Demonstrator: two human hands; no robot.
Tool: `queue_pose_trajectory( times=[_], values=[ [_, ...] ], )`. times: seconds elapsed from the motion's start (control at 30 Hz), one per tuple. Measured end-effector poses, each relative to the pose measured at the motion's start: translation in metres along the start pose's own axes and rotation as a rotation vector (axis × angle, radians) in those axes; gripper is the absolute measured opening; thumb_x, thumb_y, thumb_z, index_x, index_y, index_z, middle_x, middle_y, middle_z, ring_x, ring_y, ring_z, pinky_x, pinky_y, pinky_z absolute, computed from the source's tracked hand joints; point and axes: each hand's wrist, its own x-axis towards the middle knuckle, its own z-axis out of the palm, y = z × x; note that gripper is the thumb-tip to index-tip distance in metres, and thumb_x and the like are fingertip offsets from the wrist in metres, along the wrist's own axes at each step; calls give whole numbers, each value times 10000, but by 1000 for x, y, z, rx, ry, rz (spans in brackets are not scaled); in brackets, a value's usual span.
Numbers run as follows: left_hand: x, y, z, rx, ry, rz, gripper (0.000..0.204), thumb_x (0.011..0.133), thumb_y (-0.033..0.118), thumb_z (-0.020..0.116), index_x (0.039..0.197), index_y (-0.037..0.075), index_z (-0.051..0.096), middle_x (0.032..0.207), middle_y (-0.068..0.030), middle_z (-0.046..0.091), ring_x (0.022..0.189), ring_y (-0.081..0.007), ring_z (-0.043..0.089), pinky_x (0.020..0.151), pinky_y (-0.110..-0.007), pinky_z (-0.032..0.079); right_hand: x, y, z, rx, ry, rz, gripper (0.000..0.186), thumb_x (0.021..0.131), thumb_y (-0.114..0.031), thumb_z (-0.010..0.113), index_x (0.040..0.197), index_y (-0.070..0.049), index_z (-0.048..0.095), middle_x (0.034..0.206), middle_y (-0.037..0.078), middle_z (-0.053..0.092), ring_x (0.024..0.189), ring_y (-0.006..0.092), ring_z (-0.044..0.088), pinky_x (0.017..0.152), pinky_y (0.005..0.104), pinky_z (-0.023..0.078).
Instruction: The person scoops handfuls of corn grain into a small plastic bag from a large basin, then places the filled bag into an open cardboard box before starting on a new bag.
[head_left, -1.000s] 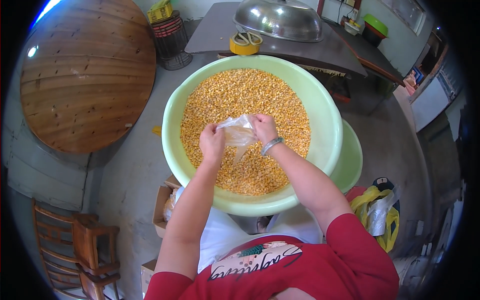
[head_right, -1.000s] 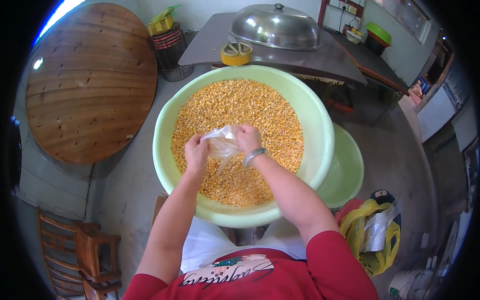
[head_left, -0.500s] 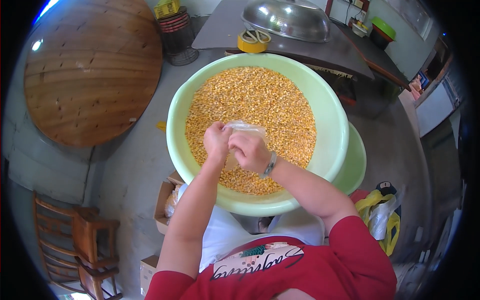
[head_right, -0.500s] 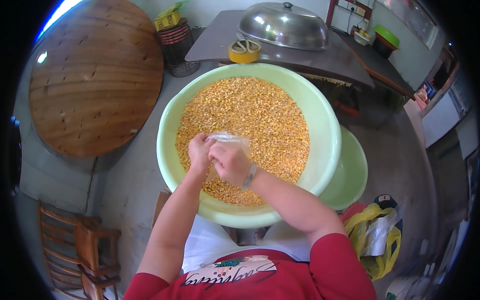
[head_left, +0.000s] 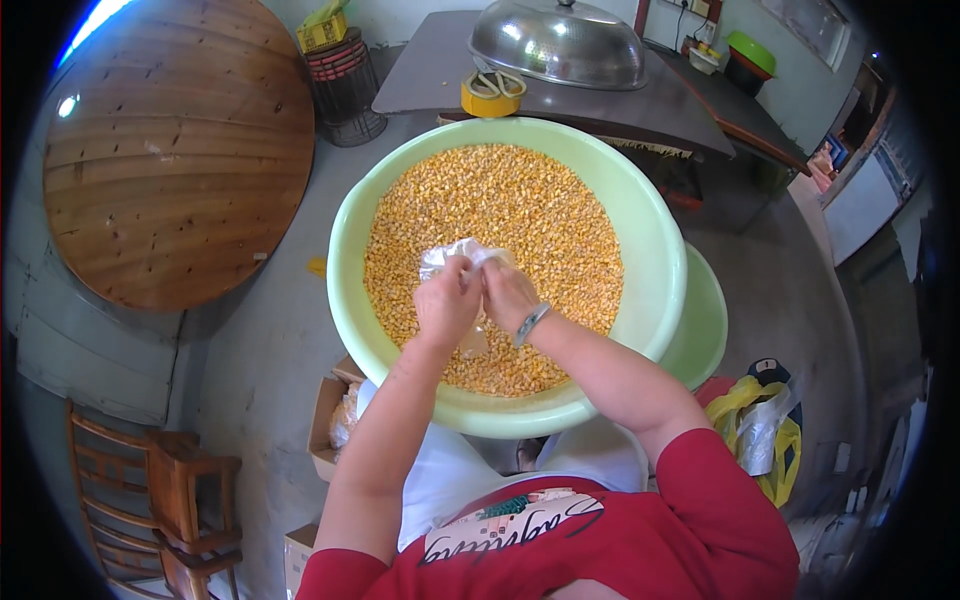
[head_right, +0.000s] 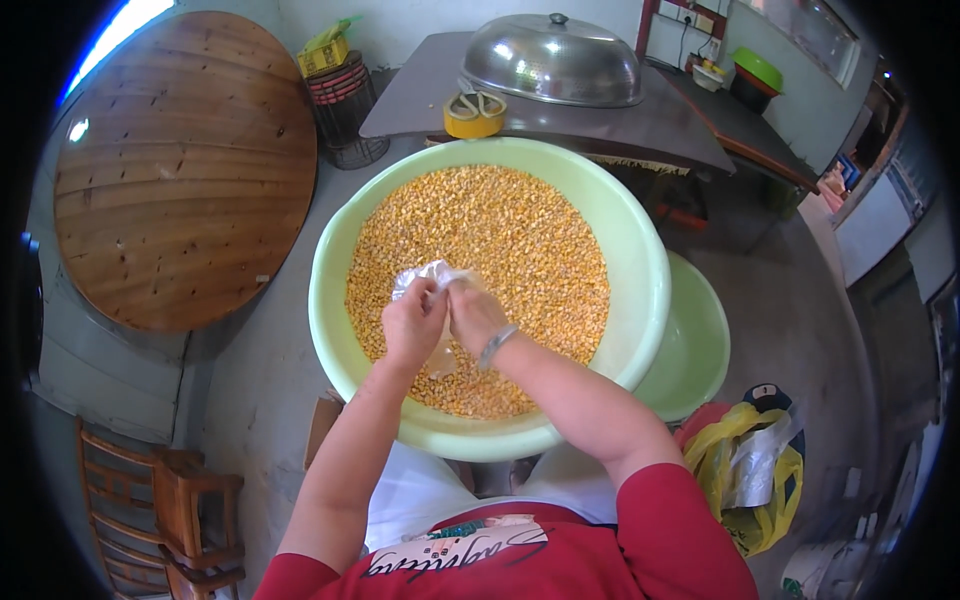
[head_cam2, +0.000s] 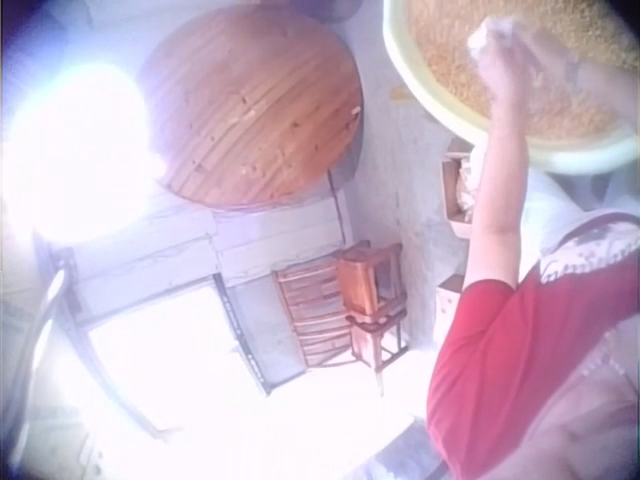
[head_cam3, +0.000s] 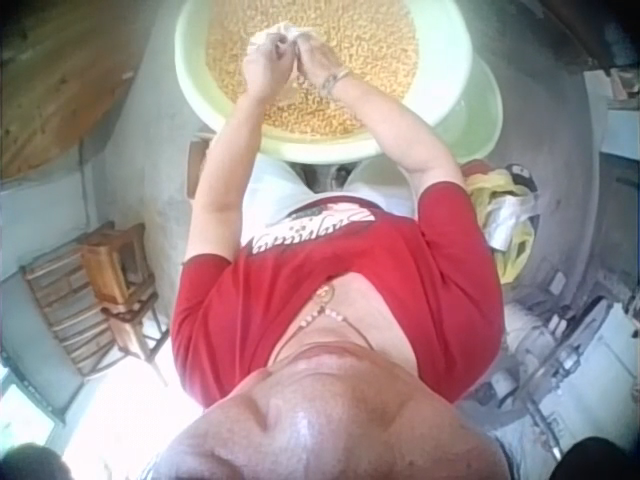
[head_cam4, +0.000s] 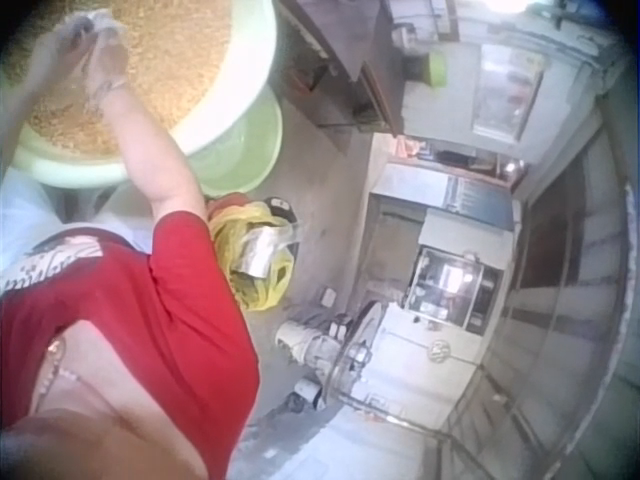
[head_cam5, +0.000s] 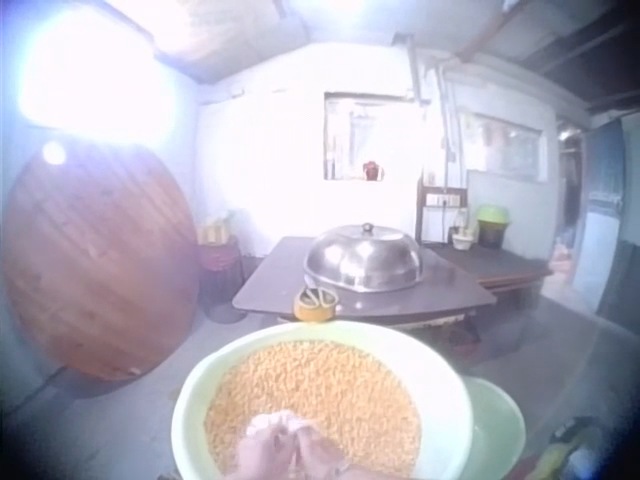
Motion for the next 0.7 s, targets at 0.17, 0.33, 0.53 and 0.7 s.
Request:
queue_pose_trajectory(
  times=[0.17,0.33,0.53,0.7],
  values=[
    [-3,4,2,-37,-74,239,101,774,135,621,830,69,569,588,-93,574,514,-260,573,474,-341,444,17,12,-1,339,53,207,135,778,-118,549,821,2,590,737,175,623,661,303,603,589,352,479],
    [-4,3,6,-35,-164,303,109,779,135,614,837,70,549,625,-99,582,550,-256,585,497,-345,449,21,25,-28,1255,-129,751,200,833,-197,552,667,-86,559,555,29,525,412,130,457,346,261,309],
    [-6,11,7,-106,-287,296,110,786,136,607,836,72,533,643,-107,581,568,-272,585,506,-361,449,30,5,-24,1479,232,791,171,852,-210,555,747,-77,573,629,36,544,472,141,501,380,245,392],
    [-8,15,6,-194,-288,313,104,788,114,600,840,71,521,623,-113,564,553,-288,572,497,-357,441,28,15,-17,1600,131,642,160,857,-177,535,867,-36,609,771,59,595,675,158,584,557,257,491]
  ],
)
